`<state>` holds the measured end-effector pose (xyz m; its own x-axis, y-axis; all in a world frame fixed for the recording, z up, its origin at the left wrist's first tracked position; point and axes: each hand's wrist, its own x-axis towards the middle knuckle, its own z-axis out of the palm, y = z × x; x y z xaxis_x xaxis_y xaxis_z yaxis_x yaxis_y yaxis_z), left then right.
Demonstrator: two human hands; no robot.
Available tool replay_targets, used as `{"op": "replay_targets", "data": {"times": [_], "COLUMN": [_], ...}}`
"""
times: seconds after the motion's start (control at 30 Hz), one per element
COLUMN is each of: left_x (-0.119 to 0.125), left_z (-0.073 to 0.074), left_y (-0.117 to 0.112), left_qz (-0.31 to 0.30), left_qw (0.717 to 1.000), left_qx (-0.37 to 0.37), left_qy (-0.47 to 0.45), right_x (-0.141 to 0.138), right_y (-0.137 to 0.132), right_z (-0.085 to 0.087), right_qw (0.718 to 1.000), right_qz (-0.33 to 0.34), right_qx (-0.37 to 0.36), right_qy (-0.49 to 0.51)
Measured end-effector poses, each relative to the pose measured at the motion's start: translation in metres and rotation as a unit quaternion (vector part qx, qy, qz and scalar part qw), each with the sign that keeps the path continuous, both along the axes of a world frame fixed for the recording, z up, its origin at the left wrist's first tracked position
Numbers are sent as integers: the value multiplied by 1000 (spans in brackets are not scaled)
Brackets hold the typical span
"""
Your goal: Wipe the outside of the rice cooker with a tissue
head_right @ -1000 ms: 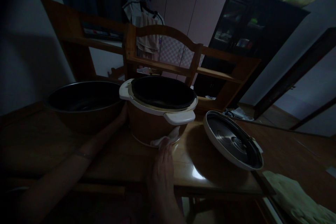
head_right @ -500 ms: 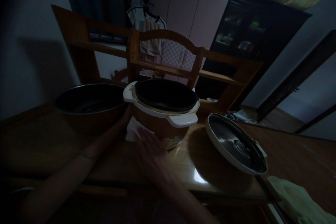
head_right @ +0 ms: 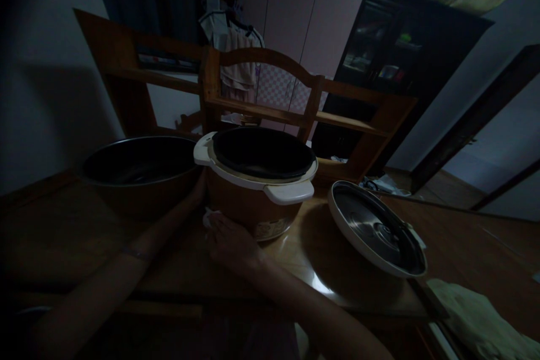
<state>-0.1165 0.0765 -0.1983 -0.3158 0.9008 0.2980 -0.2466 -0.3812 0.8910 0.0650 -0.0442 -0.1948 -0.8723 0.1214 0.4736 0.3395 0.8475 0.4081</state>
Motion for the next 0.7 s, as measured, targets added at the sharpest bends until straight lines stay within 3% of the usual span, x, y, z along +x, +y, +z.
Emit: {"op": "replay_targets", "data": {"times": [0.17, 0.27, 0.47, 0.7], "left_x": [-3, -4, -4, -10], "left_z": [-9, -9, -5, -16], "left_y": [7, 8, 4, 19], "left_qz": [-8, -10, -9, -11], "left_qw": [1000, 1000, 1000, 999], "left_qx": [4, 2, 28, 40], "left_qy": [-3, -3, 6, 2], "right_x": [-4, 7, 63, 118], "right_y": [1, 0, -12, -21], "right_z": [-5, 0, 16, 16], "right_qw": [1000, 999, 997, 995], "right_qz": [3, 26, 43, 24], "right_qx": [4, 9, -11, -75], "right_qy": [-2, -20, -61, -61]}}
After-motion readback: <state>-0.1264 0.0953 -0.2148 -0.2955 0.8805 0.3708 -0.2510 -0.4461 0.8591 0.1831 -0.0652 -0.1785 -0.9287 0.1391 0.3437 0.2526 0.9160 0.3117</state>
